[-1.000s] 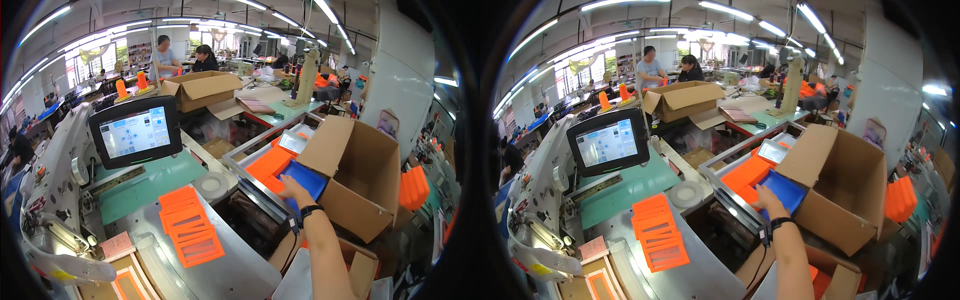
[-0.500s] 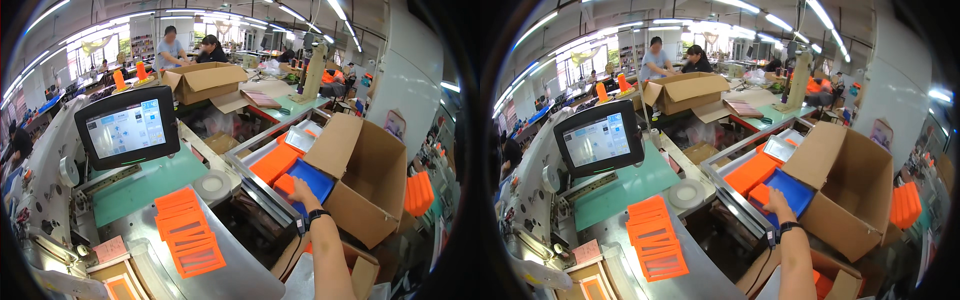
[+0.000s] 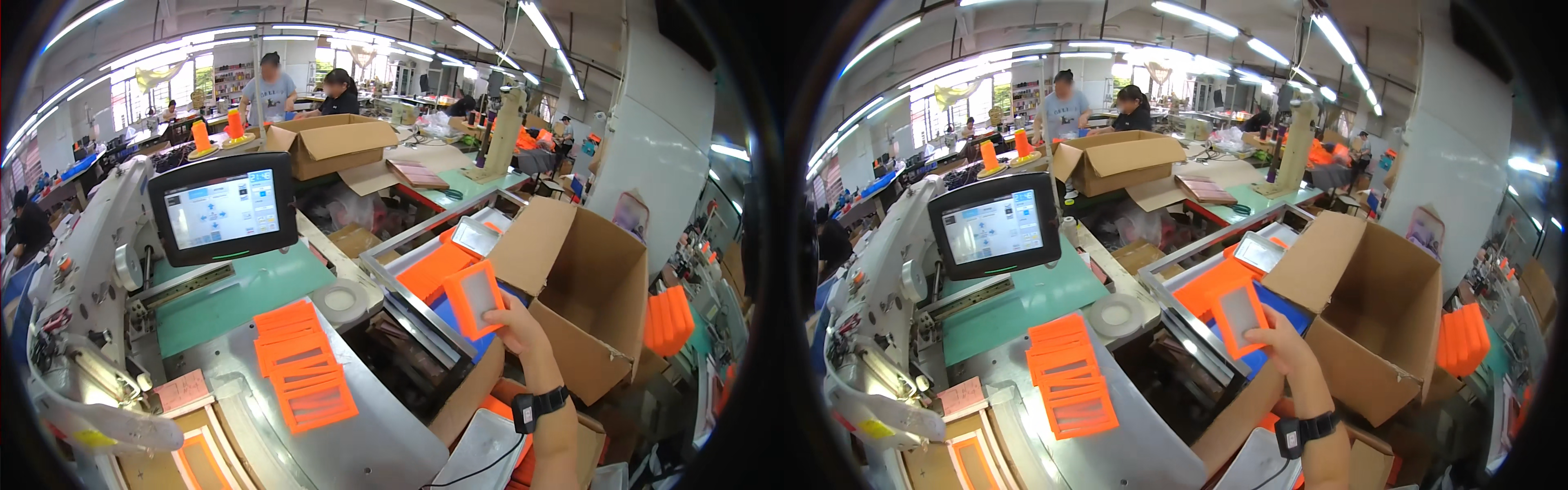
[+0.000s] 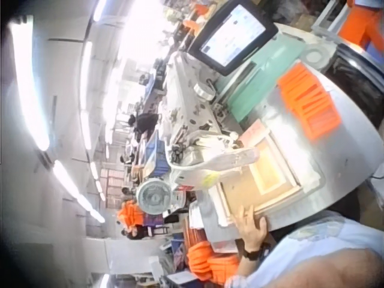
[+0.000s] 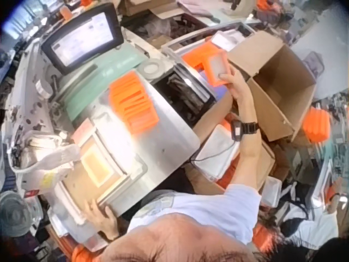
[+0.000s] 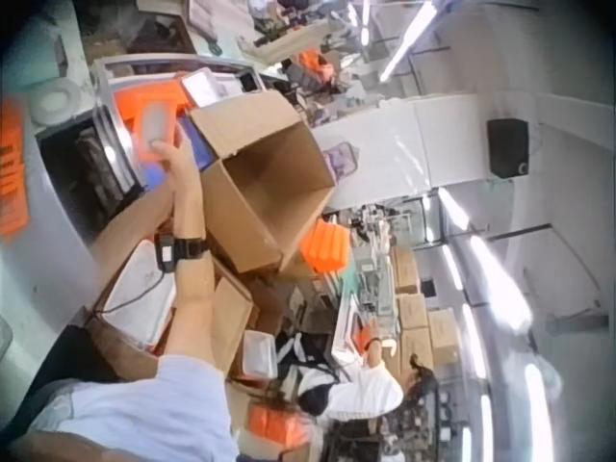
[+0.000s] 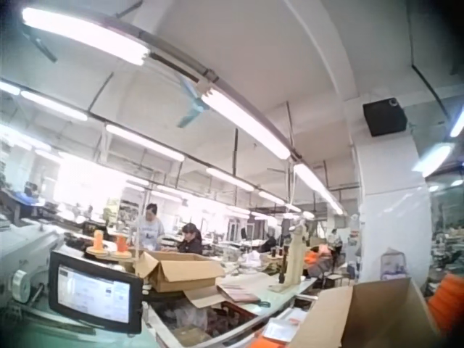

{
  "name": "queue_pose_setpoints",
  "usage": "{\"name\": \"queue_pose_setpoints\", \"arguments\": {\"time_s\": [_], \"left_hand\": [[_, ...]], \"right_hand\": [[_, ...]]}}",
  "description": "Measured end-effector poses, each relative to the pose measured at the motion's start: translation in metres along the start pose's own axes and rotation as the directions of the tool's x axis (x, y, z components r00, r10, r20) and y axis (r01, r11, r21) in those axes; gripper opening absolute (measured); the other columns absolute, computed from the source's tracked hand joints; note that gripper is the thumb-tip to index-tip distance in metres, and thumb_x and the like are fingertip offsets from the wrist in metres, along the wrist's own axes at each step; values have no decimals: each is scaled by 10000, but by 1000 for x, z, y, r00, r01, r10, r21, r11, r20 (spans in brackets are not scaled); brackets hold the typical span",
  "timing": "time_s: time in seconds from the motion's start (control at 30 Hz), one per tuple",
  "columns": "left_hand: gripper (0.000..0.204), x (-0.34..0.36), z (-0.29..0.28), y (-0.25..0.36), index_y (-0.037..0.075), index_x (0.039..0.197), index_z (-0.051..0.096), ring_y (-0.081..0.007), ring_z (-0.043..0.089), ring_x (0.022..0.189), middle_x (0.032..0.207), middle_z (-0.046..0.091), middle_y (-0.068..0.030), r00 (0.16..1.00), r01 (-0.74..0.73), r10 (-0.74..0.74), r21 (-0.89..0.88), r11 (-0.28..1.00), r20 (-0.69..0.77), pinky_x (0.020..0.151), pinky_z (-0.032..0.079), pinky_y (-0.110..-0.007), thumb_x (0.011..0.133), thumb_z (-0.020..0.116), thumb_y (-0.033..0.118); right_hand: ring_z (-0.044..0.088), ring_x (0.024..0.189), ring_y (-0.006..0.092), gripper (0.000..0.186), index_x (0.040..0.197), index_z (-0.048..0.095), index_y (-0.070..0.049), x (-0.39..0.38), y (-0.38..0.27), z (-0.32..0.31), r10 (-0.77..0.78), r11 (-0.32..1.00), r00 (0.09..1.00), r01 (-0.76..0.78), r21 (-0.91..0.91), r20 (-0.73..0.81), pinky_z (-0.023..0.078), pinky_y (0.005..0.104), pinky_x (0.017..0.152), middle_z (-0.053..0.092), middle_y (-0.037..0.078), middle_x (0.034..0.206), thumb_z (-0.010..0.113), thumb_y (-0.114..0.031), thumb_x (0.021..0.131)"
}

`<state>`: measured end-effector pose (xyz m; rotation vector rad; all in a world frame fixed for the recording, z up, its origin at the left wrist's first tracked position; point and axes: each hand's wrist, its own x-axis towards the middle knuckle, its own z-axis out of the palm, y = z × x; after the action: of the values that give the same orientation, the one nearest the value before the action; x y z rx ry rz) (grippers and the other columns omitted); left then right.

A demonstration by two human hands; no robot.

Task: The recorder is using an industrial sewing machine to assemble and sew components of orange bags or first-aid kits.

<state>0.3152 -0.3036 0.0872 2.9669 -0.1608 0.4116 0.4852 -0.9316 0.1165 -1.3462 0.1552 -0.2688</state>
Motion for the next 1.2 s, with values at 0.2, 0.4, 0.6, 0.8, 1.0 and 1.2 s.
{"name": "queue_pose_setpoints", "arguments": {"time_s": [0.2,0.4,0.6,0.8,1.0,1.2], "left_hand": [[500,-1,-5,0,21,1366,555,-464,419,1348,1473,447,-266,995,-62,54,-91,994,-88,1140,303,-547,983,586,340],[445,42,-43,69,23,1295,611,-427,527,1256,1436,478,-268,911,-365,409,-579,730,-58,1053,435,-477,867,714,92],[560,80,-79,156,44,1441,477,-435,348,1421,1533,352,-246,576,-777,800,-418,472,-168,1171,288,-528,892,535,136],[599,85,-16,187,59,1463,451,-433,314,1445,1566,321,-240,668,-740,698,-323,590,-257,1180,251,-554,887,582,156],[525,96,-4,169,107,1357,584,-375,471,1301,1378,502,-245,725,-680,574,-268,682,-379,1076,398,-537,839,593,191],[798,129,30,154,63,1508,378,-486,464,1251,1508,204,-395,845,-472,523,-618,628,-114,1072,424,-478,803,749,97]], "right_hand": [[606,1155,179,744,1436,455,18,-34,-23,66,64,988,985,-40,-150,159,471,322,1028,593,88,1302,734,14,746],[555,1226,179,830,1485,383,19,-86,-26,147,81,985,969,-42,-167,234,458,332,1046,547,100,1362,759,13,746],[507,1292,188,894,1507,334,15,-140,8,206,126,988,894,-75,-133,431,434,347,1072,489,104,1425,807,-54,751],[520,1277,208,938,1480,371,18,-157,6,177,132,895,874,98,-434,468,431,350,1073,525,139,1384,853,-117,686],[521,1260,294,920,1470,424,18,-99,-7,187,186,660,694,436,-612,695,428,368,1051,523,188,1335,829,-211,677],[300,1447,373,869,1531,404,-112,-19,8,207,399,456,465,647,-611,790,277,415,1178,325,227,1547,786,-216,758]]}}
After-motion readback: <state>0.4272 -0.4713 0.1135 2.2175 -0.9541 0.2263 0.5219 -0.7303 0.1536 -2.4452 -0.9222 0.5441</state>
